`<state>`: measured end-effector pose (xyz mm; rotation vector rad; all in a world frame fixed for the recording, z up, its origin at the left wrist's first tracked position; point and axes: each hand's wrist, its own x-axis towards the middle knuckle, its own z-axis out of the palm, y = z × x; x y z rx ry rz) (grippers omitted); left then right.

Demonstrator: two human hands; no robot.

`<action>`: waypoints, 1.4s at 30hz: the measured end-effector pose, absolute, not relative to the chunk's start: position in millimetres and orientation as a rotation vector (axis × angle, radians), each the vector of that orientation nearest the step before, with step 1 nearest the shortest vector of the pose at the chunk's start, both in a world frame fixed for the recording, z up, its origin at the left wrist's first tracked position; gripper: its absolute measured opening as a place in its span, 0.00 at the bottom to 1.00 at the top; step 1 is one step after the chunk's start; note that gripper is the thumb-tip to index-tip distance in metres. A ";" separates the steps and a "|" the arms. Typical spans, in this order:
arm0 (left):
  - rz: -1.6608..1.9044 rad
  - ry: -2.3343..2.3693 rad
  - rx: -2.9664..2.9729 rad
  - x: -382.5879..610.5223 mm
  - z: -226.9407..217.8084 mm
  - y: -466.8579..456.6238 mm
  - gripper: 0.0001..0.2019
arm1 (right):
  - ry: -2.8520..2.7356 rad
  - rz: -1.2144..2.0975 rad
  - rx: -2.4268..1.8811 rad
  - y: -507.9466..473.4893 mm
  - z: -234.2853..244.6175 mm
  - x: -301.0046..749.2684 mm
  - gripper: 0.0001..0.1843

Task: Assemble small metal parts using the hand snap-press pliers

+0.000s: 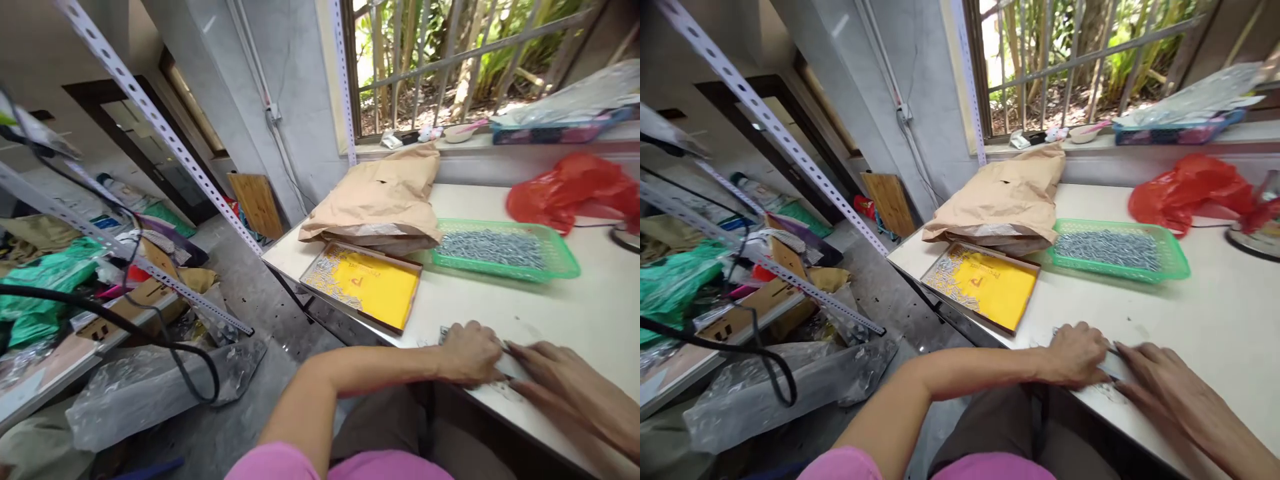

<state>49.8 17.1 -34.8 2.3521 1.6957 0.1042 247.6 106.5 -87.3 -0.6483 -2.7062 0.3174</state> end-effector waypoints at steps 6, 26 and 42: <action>0.399 1.777 2.477 65.1 -45.2 -12.1 0.18 | -2.737 0.477 -0.793 114.4 -51.4 234.4 0.25; 0.768 1.935 2.148 9.4 -24.9 -27.4 0.11 | -2.819 0.047 -1.204 113.2 -23.3 197.3 0.12; -0.143 1.550 2.501 -28.5 -10.3 -9.4 0.14 | -2.575 0.383 -1.011 54.2 -56.2 203.5 0.08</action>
